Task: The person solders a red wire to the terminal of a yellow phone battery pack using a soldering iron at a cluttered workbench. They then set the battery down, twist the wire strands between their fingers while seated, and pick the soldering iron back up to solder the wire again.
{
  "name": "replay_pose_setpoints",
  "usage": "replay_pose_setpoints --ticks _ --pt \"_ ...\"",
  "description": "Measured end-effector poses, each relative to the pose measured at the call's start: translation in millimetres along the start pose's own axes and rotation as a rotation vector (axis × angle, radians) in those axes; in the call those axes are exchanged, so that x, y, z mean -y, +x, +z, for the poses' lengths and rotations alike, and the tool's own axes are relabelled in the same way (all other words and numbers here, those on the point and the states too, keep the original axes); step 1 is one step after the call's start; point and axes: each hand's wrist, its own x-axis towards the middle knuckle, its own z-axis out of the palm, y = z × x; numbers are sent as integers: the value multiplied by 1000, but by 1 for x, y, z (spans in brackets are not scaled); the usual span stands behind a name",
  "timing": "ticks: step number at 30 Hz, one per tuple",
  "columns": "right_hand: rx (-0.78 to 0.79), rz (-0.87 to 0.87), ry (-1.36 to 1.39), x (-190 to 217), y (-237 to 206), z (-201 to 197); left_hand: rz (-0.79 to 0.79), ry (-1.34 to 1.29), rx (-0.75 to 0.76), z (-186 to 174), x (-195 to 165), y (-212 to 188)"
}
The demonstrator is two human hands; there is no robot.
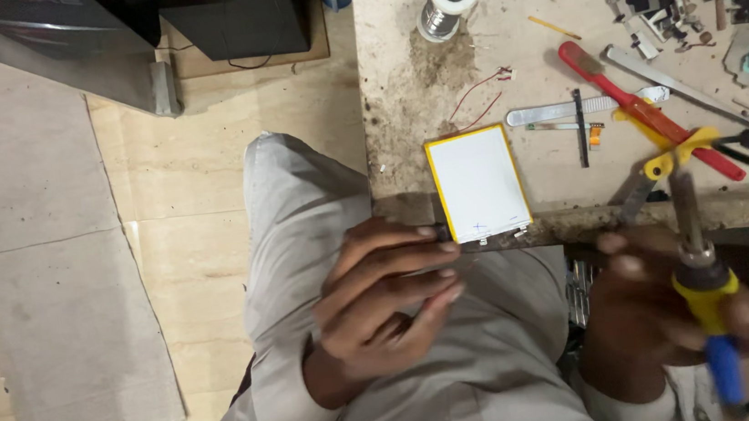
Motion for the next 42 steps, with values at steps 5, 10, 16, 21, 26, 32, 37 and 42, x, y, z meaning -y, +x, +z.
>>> replay_pose_setpoints --ticks 5,10,16,21,26,32,37,42 --pt "291 -41 -516 47 9 76 -99 -13 -153 -10 -4 -14" --pt "344 -588 -1096 41 40 174 -139 2 -244 -38 13 -13" --pt "221 -584 -1307 80 18 227 -169 -36 -287 -64 -17 -28" --pt "207 -418 -1228 87 6 247 -280 -121 -200 -81 -20 -24" --pt "187 -366 -1195 93 0 255 -284 -112 -145 -72 -28 -10" --pt "158 -275 -1088 99 -8 261 -390 -28 -26 -80 -40 3" --pt "182 -316 -1122 93 -21 251 -357 118 8 -87 -47 2" --pt "228 -385 -937 69 -30 234 -401 217 60 -88 -48 -4"
